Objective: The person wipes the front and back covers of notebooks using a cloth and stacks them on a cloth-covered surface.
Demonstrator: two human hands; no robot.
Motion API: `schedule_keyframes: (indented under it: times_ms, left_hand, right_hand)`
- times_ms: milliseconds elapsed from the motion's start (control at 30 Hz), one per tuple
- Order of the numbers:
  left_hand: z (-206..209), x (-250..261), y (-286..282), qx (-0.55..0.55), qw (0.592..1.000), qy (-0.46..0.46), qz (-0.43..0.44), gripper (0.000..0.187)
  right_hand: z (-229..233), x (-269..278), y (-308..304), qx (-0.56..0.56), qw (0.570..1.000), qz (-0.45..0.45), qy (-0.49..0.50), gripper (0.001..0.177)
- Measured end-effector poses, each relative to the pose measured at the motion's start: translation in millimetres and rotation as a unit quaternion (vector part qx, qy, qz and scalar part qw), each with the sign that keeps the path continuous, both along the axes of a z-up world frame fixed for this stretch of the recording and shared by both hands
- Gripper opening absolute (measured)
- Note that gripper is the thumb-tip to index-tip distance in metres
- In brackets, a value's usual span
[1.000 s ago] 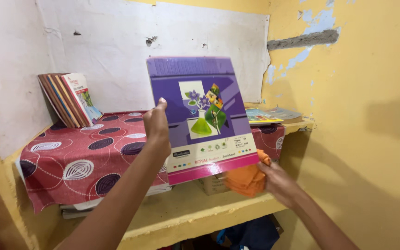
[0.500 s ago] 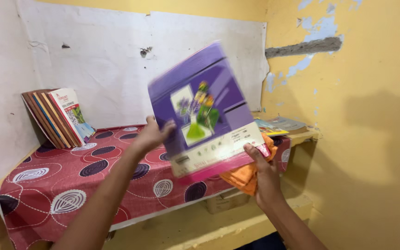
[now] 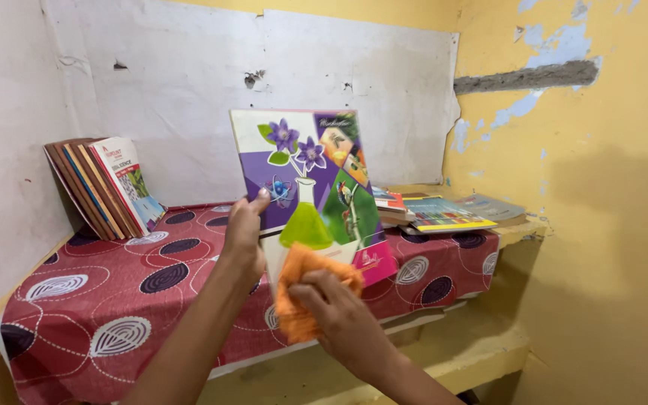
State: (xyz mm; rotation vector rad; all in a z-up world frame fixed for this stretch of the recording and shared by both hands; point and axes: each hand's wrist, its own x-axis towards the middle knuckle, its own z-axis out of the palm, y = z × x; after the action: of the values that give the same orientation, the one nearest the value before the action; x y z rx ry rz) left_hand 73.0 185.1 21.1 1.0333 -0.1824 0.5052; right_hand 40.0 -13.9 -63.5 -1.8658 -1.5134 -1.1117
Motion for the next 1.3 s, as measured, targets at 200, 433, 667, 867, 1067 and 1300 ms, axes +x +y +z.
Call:
schedule_keyframes:
  times_ms: [200,433,667,867,1067,1300]
  left_hand:
    - [-10,-4,25,0.145,0.98,0.014,0.136,0.026]
    - [-32,23,47,0.07,0.992,-0.013,0.109,0.025]
    - [-30,60,83,0.082,0.977,-0.038,0.192,0.022]
    - [-19,98,106,0.108,0.963,-0.034,0.246,0.023]
    - [-12,132,113,0.087,0.959,-0.094,0.254,0.025]
    - [-4,152,120,0.103,0.901,-0.127,0.402,0.023]
  right_hand:
    - [65,49,6,-0.118,0.992,0.031,0.046,0.044]
    - [165,93,45,0.112,0.986,-0.029,-0.119,0.057]
    - [117,125,50,-0.368,0.903,0.034,0.218,0.062]
    - [150,194,47,-0.027,0.985,0.057,0.161,0.043]
    - [141,289,77,0.235,0.968,0.069,0.048,0.039]
    - [39,351,107,-0.077,0.987,0.107,0.086,0.039]
